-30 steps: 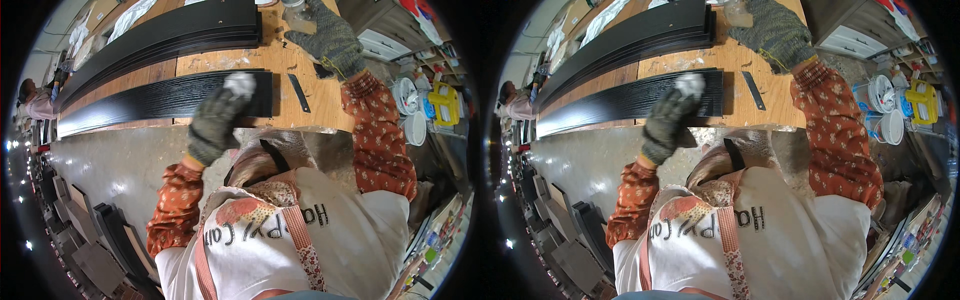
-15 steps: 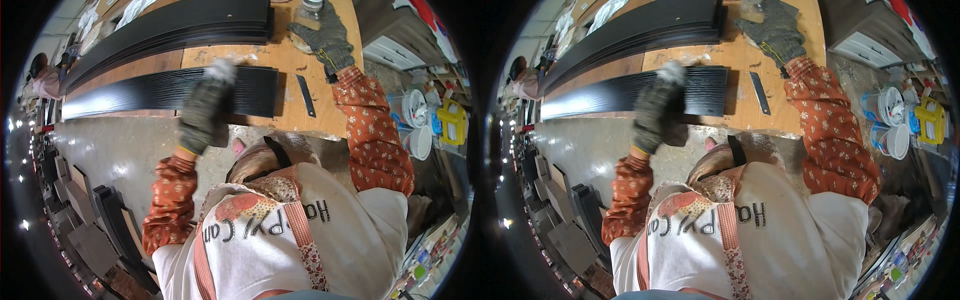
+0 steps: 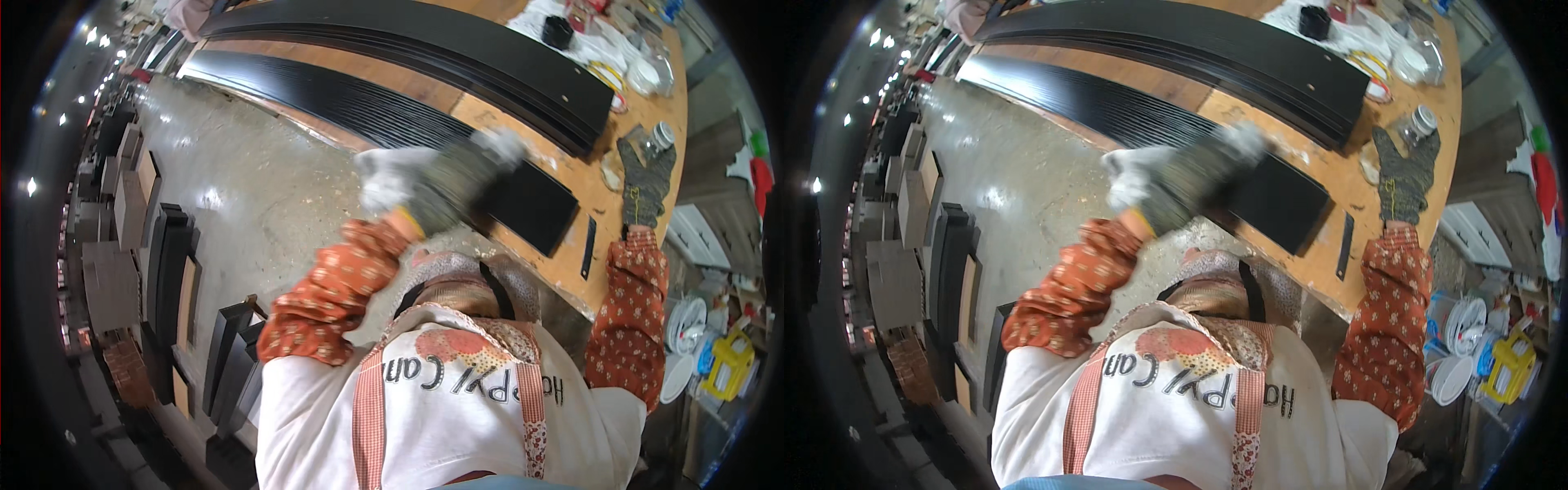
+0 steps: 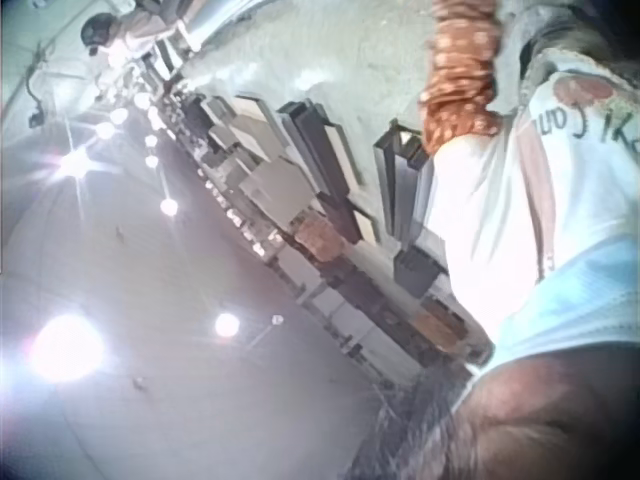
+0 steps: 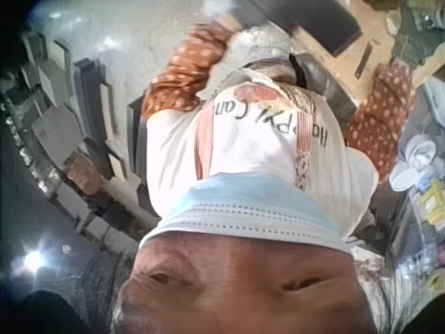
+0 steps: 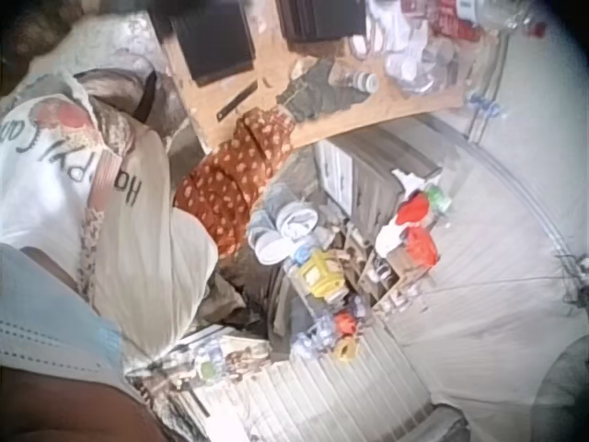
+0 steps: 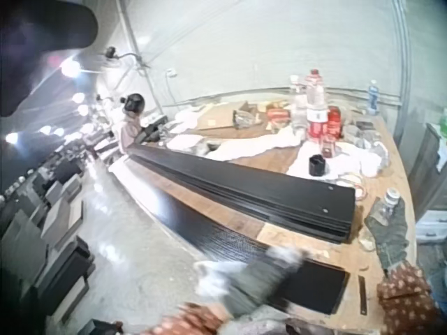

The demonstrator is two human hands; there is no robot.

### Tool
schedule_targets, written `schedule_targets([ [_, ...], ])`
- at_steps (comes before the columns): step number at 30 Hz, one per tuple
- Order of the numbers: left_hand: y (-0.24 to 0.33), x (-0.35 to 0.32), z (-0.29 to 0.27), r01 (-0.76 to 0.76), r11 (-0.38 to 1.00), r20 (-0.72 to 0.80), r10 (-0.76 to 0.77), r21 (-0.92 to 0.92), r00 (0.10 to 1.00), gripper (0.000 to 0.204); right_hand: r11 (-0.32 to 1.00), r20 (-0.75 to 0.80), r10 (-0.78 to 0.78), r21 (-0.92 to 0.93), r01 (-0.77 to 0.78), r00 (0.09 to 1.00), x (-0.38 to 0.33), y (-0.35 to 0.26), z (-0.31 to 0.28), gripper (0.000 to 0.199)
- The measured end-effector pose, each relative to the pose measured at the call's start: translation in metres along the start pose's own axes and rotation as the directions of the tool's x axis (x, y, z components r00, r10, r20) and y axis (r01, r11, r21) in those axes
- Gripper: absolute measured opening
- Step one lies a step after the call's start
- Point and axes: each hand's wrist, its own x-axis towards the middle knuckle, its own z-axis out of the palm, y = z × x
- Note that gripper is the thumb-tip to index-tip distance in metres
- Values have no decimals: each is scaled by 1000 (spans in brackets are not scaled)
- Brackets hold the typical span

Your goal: The person is cleaning and polishing long black wooden furniture components on a workbench using a cloth and liquid from a bottle.

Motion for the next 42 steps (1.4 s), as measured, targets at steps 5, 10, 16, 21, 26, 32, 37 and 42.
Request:
schedule_targets([
  [5,-23,-7,36,-123,990,-15,123,-68,992,66,994,25,105,-33,-104,994,-7,0,-8,89],
  [10,-212,-61,-25,278,954,48,-285,112,957,95,975,-152,72,-198,-102,986,-16,30,-7,91],
  [16,-321,-75,-84,695,717,-265,-661,52,702,43,941,-227,11,-326,-87,974,-12,22,-16,69],
  [21,-198,-4,-29,-189,980,-389,152,-59,909,31,948,-138,295,164,-272,945,-41,-42,-31,17],
  [26,-115,8,5,-252,964,-109,243,-81,964,57,999,-188,33,-7,-34,982,-82,-119,24,55],
  [32,-341,-63,-58,254,966,-137,-245,55,960,23,994,42,104,42,-105,994,-122,-187,64,87],
  [37,-362,-57,-80,494,858,-284,-442,144,851,32,994,35,-7,-112,11,999,-135,-180,67,86],
  [42,-167,-17,-22,-121,980,-141,98,-160,985,64,979,-36,-15,202,22,999,-141,-163,74,85],
])
